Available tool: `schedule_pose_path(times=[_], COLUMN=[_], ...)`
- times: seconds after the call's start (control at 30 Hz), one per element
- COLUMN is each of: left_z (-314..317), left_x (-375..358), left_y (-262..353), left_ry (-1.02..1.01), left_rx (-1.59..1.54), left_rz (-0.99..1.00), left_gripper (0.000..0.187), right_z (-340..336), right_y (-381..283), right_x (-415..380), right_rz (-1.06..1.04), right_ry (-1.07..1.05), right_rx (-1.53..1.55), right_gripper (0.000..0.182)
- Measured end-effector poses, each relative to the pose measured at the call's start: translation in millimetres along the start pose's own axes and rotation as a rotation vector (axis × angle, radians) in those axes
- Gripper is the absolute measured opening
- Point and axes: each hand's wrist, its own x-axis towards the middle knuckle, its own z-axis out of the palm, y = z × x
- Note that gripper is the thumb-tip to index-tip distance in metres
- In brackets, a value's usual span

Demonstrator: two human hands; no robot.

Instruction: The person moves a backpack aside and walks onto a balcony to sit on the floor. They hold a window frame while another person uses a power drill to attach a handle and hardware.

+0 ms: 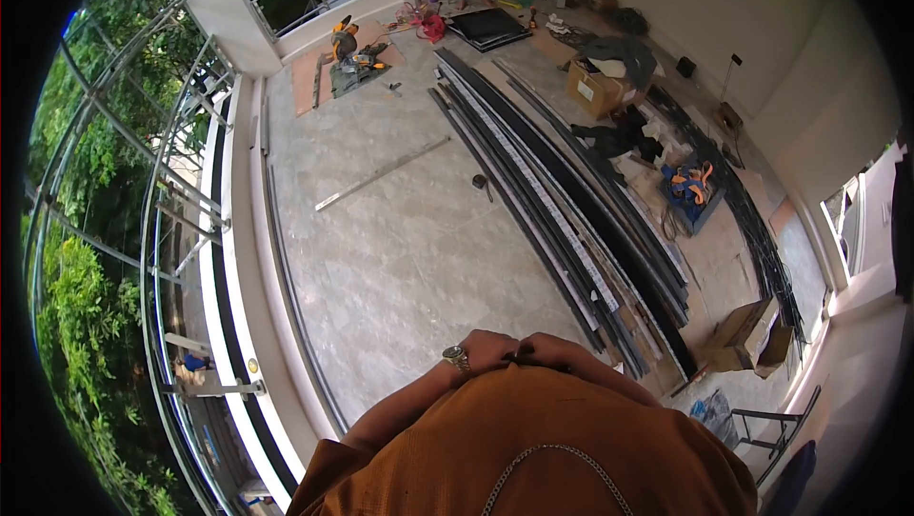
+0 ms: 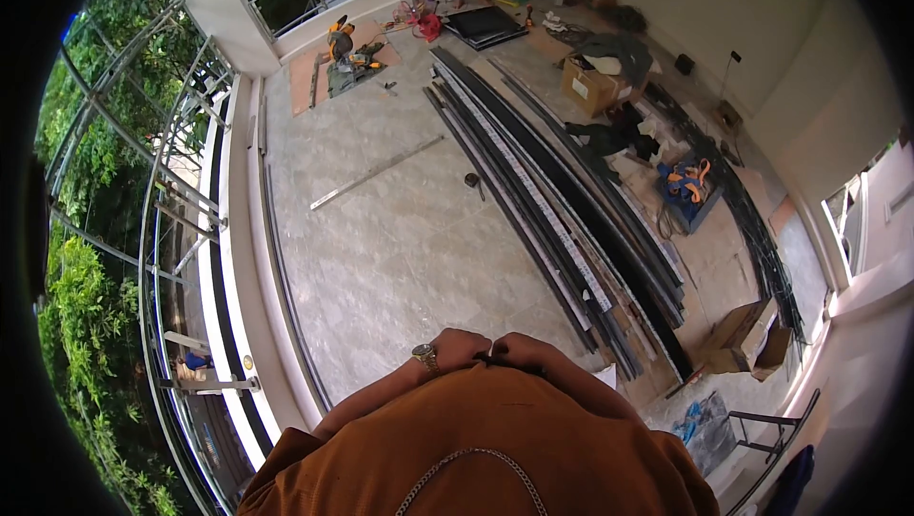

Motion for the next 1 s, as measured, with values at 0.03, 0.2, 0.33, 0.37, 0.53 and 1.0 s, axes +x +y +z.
schedule_pose_path(times=[0.03,0.2,0.33,0.37,0.53,1.0], left_z=[2,-1,2,1,-14,3], left_x=[1,-2,-5,-7,-11,-36], left_y=[1,-6,-23,-26,-25,-56], left_ry=[0.035,-0.081,-0.207,-0.224,-0.369,-0.261], left_rx=[-0.003,-0.165,-0.395,-0.5,-0.589,-0.765], left_rz=[0.001,0.001,-0.009,0.01,-0.062,-0.205], left_gripper=[0.023,0.021,0.026,0.029,0.023,0.018], right_z=[3,15,16,16,19,21], right_y=[4,30,25,25,19,27], right_x=[1,10,4,4,-7,-11], right_rz=[0.004,-0.05,-0.063,-0.048,-0.016,-0.114], right_ry=[0.005,0.053,0.117,0.106,0.197,0.251], right_rx=[0.009,0.042,0.091,0.068,0.178,0.299], right_gripper=[0.03,0.03,0.036,0.036,0.035,0.031])
